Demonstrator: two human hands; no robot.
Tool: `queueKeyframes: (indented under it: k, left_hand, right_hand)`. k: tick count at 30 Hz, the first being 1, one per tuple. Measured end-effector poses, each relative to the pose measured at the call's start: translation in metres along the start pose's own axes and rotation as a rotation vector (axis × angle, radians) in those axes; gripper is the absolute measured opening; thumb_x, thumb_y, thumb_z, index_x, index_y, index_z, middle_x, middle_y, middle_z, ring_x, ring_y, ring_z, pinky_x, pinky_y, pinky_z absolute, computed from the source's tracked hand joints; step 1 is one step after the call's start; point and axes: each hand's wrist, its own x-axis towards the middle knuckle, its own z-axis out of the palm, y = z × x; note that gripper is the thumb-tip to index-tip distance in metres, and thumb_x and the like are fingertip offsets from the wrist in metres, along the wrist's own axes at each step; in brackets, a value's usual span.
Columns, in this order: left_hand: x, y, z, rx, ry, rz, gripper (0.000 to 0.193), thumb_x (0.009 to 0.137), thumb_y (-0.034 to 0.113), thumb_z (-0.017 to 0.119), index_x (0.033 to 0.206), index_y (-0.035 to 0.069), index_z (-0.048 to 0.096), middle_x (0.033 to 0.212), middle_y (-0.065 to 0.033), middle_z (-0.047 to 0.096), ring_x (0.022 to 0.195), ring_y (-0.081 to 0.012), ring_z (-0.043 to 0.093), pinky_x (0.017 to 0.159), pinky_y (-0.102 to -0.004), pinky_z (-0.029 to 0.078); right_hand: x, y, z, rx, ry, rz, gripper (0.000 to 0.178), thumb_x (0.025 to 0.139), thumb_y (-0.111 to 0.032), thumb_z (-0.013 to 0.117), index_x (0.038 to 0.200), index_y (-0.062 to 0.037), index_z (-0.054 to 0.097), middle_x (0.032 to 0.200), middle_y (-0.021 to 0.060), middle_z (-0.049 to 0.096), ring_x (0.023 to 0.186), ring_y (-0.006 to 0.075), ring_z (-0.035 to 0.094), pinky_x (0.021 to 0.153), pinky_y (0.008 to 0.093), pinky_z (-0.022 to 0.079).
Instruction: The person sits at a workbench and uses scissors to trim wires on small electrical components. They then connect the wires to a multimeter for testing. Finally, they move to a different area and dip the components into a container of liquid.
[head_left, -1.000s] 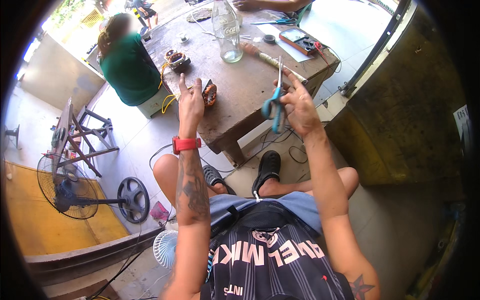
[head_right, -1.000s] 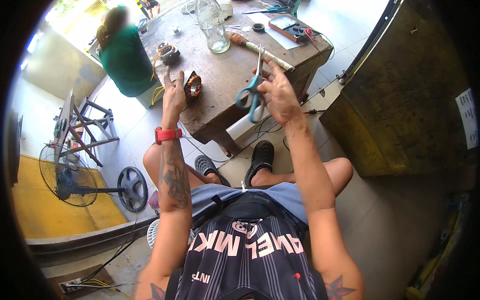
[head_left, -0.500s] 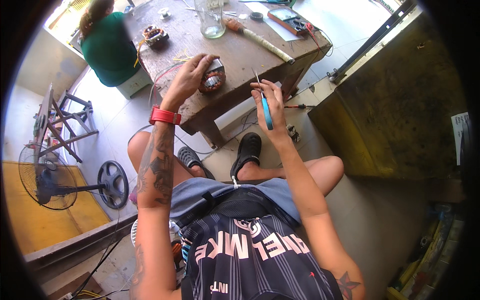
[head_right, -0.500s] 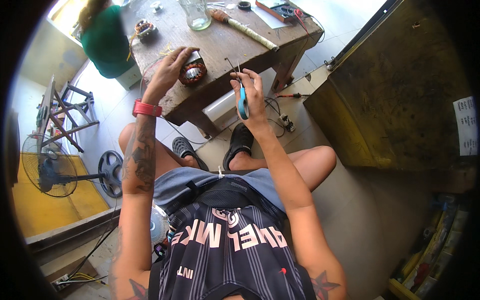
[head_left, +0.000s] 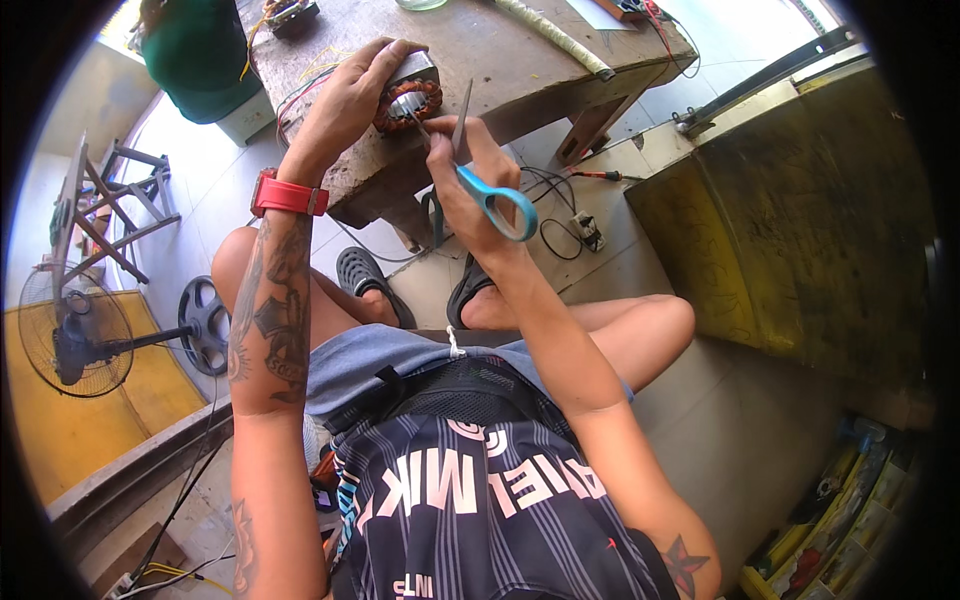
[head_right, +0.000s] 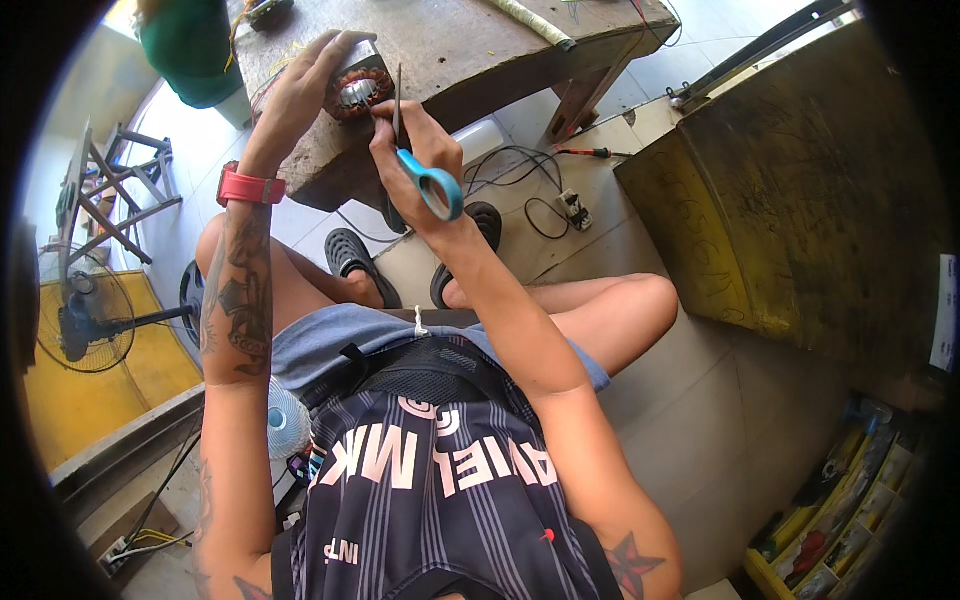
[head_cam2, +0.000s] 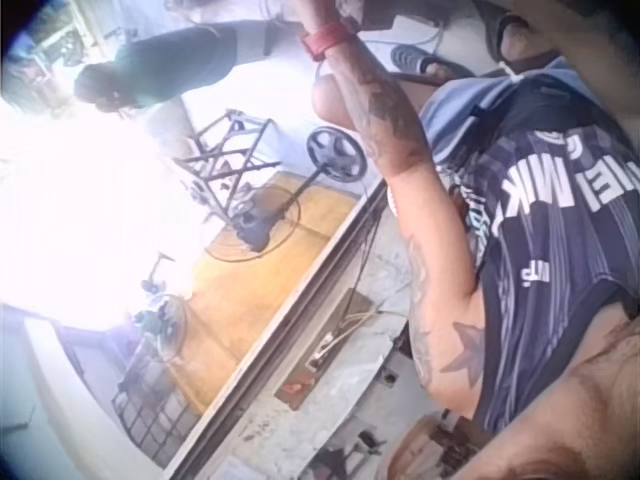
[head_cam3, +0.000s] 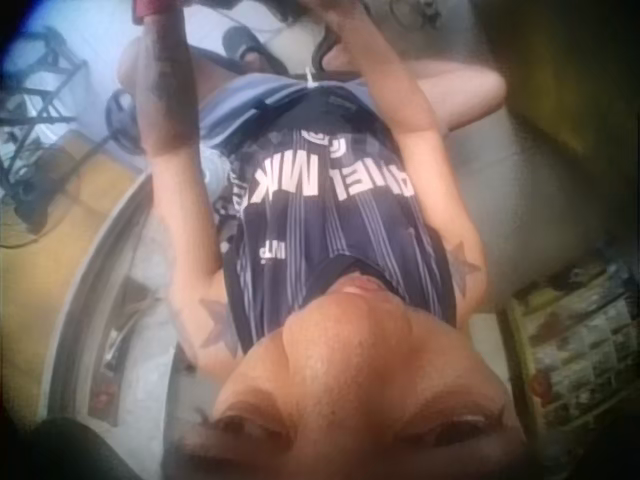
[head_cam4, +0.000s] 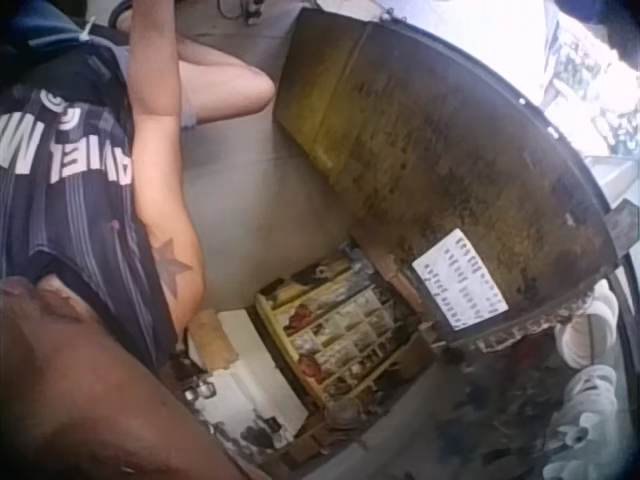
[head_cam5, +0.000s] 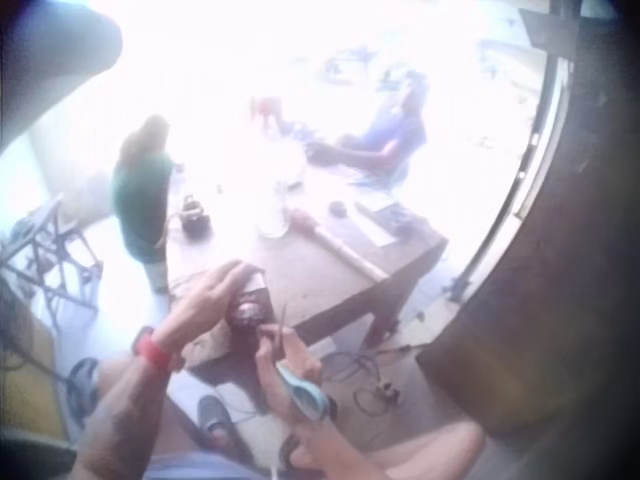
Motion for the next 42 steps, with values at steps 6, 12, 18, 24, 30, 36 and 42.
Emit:
queueKeyframes:
  k: [6, 12, 18, 24, 30, 36, 42]
  left_hand:
    - [0.0, -0.007, 0.004, -0.057, 0.065, 0.004, 0.041, 0.112, 0.033, 0.046, 0.134, 0.003, 0.063, 0.112, -0.0085, 0.07, 0.098, -0.0113, 0.066, 0.082, -0.0236, 0.054]
    - [0.001, -0.012, 0.004, -0.092, 0.04, 0.027, 0.041, 0.112, 0.032, 0.048, 0.13, 0.0, 0.065, 0.107, -0.0089, 0.072, 0.096, -0.0116, 0.066, 0.083, -0.0247, 0.053]
    - [0.004, -0.02, 0.003, 0.025, 0.096, 0.058, 0.043, 0.11, 0.033, 0.049, 0.133, -0.001, 0.063, 0.117, -0.0142, 0.072, 0.104, -0.0176, 0.067, 0.09, -0.0287, 0.053]
    - [0.003, 0.0, 0.005, -0.011, 0.084, -0.073, 0.039, 0.111, 0.03, 0.047, 0.131, 0.003, 0.067, 0.119, -0.0119, 0.069, 0.104, -0.0167, 0.065, 0.088, -0.0282, 0.053]
    - [-0.003, 0.014, 0.007, 0.206, 0.099, 0.059, 0.036, 0.11, 0.024, 0.045, 0.128, 0.003, 0.068, 0.119, -0.0131, 0.068, 0.105, -0.0198, 0.065, 0.09, -0.0314, 0.053]
    - [-0.003, 0.018, 0.004, 0.163, 0.12, -0.054, 0.036, 0.11, 0.024, 0.044, 0.128, 0.004, 0.068, 0.12, -0.0157, 0.068, 0.108, -0.0228, 0.066, 0.092, -0.0323, 0.053]
    - [-0.003, 0.017, 0.003, 0.14, 0.089, -0.042, 0.037, 0.11, 0.028, 0.046, 0.128, 0.004, 0.068, 0.12, -0.0168, 0.069, 0.109, -0.0245, 0.066, 0.096, -0.036, 0.051]
  right_hand:
    - [0.0, 0.008, 0.014, 0.13, -0.003, 0.124, 0.012, 0.095, -0.004, 0.064, 0.106, 0.0015, 0.066, 0.082, 0.0207, 0.068, 0.072, 0.0356, 0.07, 0.066, 0.0413, 0.055]
    - [0.019, 0.003, 0.0, 0.079, -0.18, 0.0, 0.008, 0.094, -0.003, 0.062, 0.098, 0.0025, 0.057, 0.079, 0.0241, 0.064, 0.073, 0.045, 0.066, 0.063, 0.0462, 0.052]
    - [0.015, 0.003, 0.0, -0.02, -0.162, -0.089, 0.006, 0.093, -0.002, 0.064, 0.098, 0.0006, 0.06, 0.077, 0.023, 0.065, 0.07, 0.042, 0.067, 0.063, 0.0442, 0.054]
    - [0.006, 0.004, 0.013, 0.129, -0.013, 0.007, 0.011, 0.095, -0.004, 0.065, 0.104, 0.0015, 0.063, 0.081, 0.0223, 0.069, 0.073, 0.0384, 0.072, 0.065, 0.041, 0.057]
    - [0.012, 0.006, 0.014, -0.005, -0.144, -0.084, 0.011, 0.093, -0.003, 0.064, 0.101, 0.0006, 0.058, 0.084, 0.0242, 0.067, 0.078, 0.045, 0.068, 0.067, 0.048, 0.056]
    - [0.01, 0.0, 0.005, -0.029, -0.123, -0.092, 0.01, 0.092, -0.004, 0.064, 0.098, 0.001, 0.058, 0.082, 0.0252, 0.067, 0.077, 0.0447, 0.069, 0.066, 0.047, 0.056]
    - [0.021, 0.009, -0.002, -0.049, -0.113, -0.165, 0.011, 0.093, -0.007, 0.066, 0.095, 0.0002, 0.058, 0.076, 0.0217, 0.064, 0.073, 0.04, 0.067, 0.068, 0.0478, 0.053]
